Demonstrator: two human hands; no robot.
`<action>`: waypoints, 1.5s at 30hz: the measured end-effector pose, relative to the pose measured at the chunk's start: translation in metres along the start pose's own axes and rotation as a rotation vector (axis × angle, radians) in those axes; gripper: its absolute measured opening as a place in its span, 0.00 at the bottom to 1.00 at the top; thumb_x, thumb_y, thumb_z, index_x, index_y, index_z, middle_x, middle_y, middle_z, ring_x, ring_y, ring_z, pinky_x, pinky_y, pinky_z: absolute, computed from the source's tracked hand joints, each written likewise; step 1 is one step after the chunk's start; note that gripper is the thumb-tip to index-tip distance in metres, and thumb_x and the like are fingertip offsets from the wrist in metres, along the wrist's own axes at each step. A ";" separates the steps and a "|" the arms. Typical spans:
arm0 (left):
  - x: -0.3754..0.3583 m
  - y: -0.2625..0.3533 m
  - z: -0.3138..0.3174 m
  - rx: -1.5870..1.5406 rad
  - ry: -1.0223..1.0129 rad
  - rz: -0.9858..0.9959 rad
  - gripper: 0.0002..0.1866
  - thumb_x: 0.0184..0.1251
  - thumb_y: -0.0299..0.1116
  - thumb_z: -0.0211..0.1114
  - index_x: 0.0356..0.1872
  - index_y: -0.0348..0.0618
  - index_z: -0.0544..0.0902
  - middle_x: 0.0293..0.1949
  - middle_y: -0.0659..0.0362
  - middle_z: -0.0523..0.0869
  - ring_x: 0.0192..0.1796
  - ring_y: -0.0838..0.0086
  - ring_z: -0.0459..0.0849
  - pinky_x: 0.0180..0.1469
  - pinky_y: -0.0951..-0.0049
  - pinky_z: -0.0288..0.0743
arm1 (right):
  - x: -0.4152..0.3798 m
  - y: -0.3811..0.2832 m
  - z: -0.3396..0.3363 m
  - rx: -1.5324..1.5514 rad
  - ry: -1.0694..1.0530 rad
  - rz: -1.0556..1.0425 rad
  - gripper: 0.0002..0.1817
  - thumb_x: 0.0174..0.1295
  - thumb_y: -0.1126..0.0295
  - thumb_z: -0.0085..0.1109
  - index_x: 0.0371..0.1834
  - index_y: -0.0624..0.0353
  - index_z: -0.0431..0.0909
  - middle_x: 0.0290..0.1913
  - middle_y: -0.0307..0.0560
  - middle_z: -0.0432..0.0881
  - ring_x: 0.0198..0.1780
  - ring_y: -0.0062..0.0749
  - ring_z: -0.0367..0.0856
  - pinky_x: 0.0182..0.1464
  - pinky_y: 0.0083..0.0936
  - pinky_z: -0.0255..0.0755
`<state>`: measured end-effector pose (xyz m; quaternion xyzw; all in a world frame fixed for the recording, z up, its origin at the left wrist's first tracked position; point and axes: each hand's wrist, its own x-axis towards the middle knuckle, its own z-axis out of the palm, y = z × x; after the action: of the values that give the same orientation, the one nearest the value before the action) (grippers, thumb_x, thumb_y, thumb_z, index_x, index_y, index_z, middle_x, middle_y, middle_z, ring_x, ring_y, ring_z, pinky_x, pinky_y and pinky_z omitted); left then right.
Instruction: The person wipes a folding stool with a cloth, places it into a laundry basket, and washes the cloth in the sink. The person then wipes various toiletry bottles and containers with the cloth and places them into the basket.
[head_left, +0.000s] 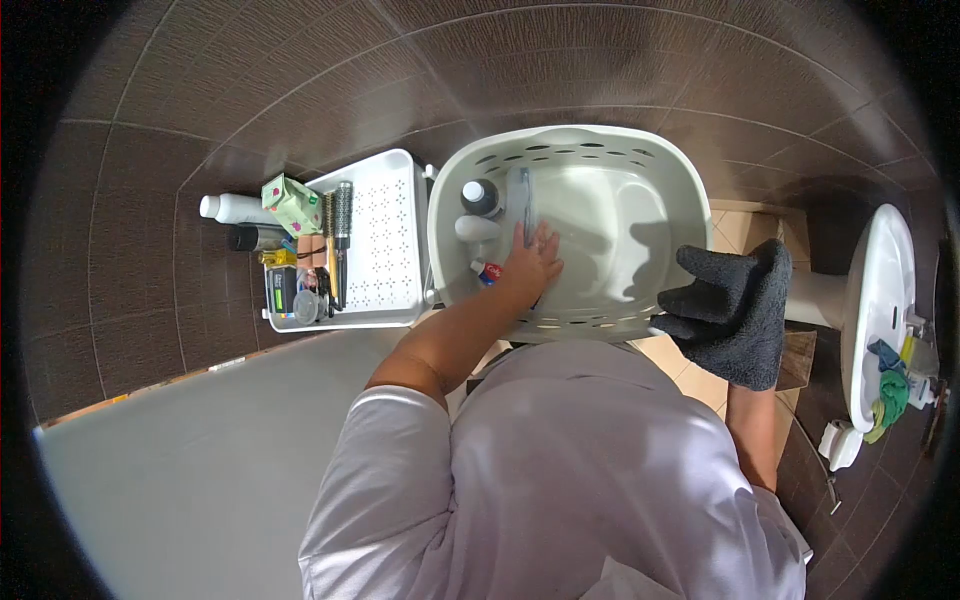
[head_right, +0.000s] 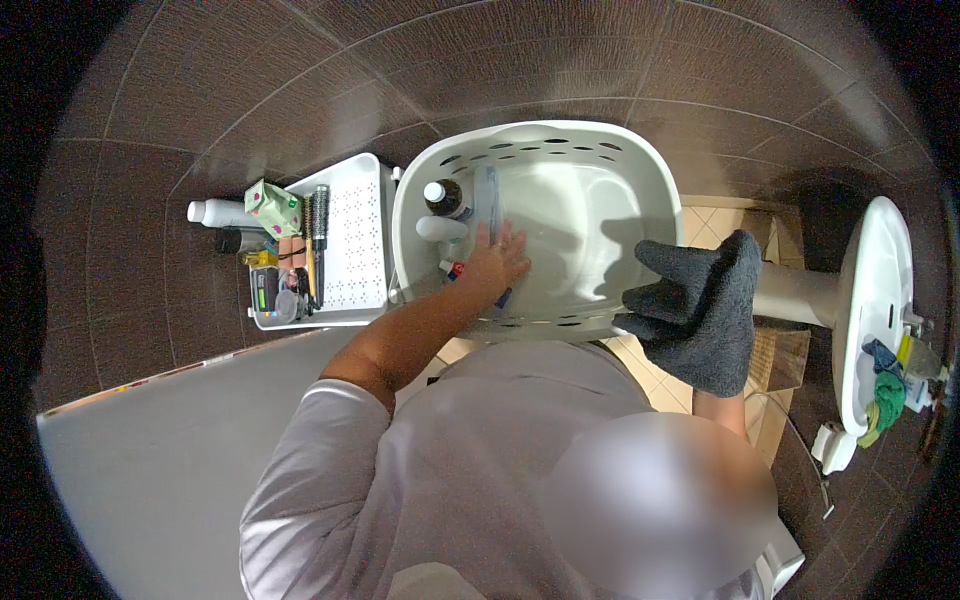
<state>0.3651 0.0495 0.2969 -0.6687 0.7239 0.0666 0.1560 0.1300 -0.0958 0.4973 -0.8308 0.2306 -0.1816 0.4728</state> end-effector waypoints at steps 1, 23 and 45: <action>-0.002 -0.003 -0.011 -0.017 -0.023 -0.019 0.18 0.58 0.39 0.50 0.51 0.53 0.73 0.64 0.52 0.57 0.66 0.48 0.50 0.60 0.37 0.41 | 0.000 -0.001 0.003 -0.001 0.001 0.000 0.39 0.31 0.81 0.70 0.51 0.65 0.60 0.45 0.50 0.74 0.35 0.33 0.81 0.34 0.21 0.79; -0.007 -0.010 -0.028 -0.165 0.050 -0.070 0.16 0.58 0.37 0.50 0.45 0.48 0.78 0.64 0.49 0.56 0.65 0.41 0.49 0.57 0.35 0.48 | -0.005 -0.003 0.020 0.402 0.213 0.232 0.41 0.26 0.77 0.73 0.50 0.63 0.63 0.41 0.46 0.78 0.33 0.31 0.82 0.37 0.19 0.73; -0.059 -0.031 -0.050 -0.442 -0.371 -0.489 0.09 0.55 0.31 0.55 0.35 0.42 0.80 0.45 0.52 0.78 0.48 0.62 0.78 0.47 0.68 0.73 | -0.007 0.011 0.013 0.054 0.029 -0.030 0.45 0.34 0.83 0.68 0.57 0.62 0.50 0.44 0.54 0.74 0.36 0.37 0.81 0.38 0.29 0.78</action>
<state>0.3926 0.0871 0.3666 -0.8160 0.4703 0.3019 0.1474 0.1285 -0.0876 0.4805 -0.8182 0.2202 -0.2070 0.4891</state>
